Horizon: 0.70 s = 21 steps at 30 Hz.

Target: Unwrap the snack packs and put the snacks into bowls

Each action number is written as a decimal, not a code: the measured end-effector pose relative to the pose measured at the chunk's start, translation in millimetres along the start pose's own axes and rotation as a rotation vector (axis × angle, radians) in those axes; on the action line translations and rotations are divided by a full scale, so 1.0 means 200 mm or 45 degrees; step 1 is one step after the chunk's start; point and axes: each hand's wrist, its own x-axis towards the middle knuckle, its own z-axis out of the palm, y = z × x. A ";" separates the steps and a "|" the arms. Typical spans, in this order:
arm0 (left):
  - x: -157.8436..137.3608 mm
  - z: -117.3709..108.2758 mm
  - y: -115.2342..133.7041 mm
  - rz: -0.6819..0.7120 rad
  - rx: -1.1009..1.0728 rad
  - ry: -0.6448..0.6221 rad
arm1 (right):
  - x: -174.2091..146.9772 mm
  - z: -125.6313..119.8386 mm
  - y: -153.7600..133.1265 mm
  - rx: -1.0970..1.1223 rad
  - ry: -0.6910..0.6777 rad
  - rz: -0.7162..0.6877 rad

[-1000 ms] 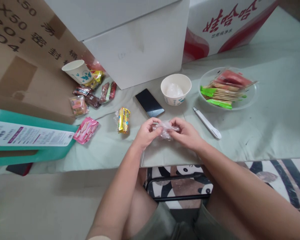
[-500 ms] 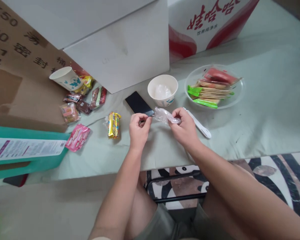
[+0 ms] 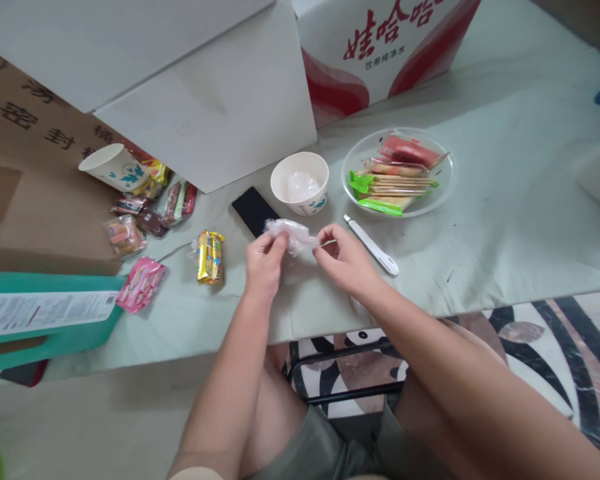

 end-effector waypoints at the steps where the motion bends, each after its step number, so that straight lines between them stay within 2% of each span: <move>1: 0.02 -0.02 0.01 0.046 0.001 0.068 | 0.00 -0.01 0.00 -0.045 -0.003 0.006; 6: 0.09 -0.14 0.08 0.266 0.050 0.379 | -0.01 0.00 -0.01 -0.205 -0.060 -0.043; 9: 0.11 -0.13 0.19 0.413 0.206 0.429 | -0.02 0.02 -0.01 -0.189 -0.101 -0.066; 11: 0.14 -0.07 0.29 0.512 0.355 0.402 | -0.02 0.04 -0.01 -0.151 -0.106 -0.080; 14: 0.25 0.09 0.42 0.662 0.745 0.227 | -0.01 0.03 -0.01 -0.052 -0.082 -0.058; 17: 0.42 0.26 0.49 0.713 1.135 -0.001 | 0.01 -0.01 -0.03 0.036 -0.017 0.006; 18: 0.49 0.30 0.49 0.678 1.262 -0.094 | 0.01 -0.02 -0.04 0.049 0.008 0.021; 21: 0.66 0.41 0.45 0.396 1.483 -0.471 | 0.01 -0.06 -0.06 0.060 0.063 0.024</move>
